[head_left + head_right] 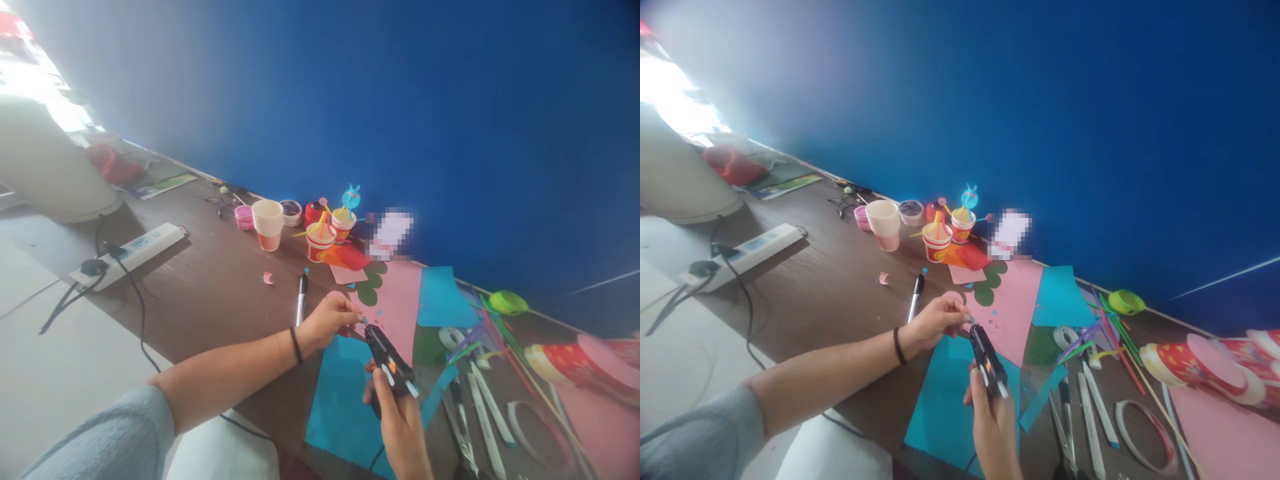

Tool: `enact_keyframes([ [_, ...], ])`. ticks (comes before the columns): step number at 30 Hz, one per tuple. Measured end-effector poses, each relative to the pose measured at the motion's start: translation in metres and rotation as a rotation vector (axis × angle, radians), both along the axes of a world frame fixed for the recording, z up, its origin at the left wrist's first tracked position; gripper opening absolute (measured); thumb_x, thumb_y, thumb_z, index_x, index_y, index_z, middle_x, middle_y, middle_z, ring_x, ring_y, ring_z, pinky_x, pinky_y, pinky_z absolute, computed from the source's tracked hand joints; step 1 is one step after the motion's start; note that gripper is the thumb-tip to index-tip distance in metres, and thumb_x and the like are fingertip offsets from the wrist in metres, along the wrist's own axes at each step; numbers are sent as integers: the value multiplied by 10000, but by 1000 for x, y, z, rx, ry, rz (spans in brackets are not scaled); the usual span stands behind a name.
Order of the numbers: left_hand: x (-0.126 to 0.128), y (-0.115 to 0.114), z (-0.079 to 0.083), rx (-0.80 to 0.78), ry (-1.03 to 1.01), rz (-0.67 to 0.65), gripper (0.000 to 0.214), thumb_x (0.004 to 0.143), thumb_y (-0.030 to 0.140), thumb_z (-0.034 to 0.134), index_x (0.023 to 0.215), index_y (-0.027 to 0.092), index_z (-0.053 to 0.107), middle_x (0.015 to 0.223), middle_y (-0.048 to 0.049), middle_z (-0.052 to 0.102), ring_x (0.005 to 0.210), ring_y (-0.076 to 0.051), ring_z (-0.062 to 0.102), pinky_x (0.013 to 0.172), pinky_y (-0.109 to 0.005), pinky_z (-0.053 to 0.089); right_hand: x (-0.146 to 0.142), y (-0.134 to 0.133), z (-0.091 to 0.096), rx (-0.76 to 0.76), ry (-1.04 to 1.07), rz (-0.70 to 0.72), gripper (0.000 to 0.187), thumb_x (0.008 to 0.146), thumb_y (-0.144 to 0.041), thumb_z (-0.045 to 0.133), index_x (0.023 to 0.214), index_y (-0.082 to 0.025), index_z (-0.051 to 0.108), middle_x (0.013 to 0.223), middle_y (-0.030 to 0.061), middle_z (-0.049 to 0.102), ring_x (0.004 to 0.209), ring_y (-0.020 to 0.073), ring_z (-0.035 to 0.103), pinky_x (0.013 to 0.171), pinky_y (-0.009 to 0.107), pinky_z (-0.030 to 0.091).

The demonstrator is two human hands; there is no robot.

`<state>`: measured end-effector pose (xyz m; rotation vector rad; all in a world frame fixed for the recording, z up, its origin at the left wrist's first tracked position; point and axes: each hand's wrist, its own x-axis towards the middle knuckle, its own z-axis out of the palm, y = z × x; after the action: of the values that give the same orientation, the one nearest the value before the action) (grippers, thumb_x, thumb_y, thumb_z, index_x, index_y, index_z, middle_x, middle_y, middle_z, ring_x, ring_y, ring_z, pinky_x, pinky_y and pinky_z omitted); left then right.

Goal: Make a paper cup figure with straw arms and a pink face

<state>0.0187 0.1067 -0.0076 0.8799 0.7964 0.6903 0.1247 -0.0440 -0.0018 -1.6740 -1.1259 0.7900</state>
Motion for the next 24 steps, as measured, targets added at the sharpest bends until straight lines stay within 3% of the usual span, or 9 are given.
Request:
enact_keyframes([
  [5,0,0,1,25,4,3,258,546,277,768,653,136,580,506,26,564,436,-71,493,371,-165,338,2,0,0,-14,9,24,389,881,-508,428,755,-194,620,568,3,571,626,179,568,621,278,423],
  [11,0,0,0,15,-2,1,293,530,294,790,655,133,580,506,27,564,434,-71,500,376,-168,342,2,0,-2,-28,21,17,390,886,-508,419,826,-180,623,529,-20,533,564,164,540,610,280,416],
  [17,0,-1,0,15,-15,-6,309,526,304,796,657,128,579,506,29,564,435,-67,504,379,-163,348,0,-1,-2,-60,0,-4,472,883,-537,399,554,-209,482,518,-6,531,551,148,536,577,267,388],
  [24,0,1,-1,24,0,-5,321,522,319,795,661,128,578,523,31,568,437,-61,494,383,-163,345,7,-7,-9,-86,-3,48,465,895,-521,395,551,-212,449,524,-9,515,534,134,514,553,255,391],
])
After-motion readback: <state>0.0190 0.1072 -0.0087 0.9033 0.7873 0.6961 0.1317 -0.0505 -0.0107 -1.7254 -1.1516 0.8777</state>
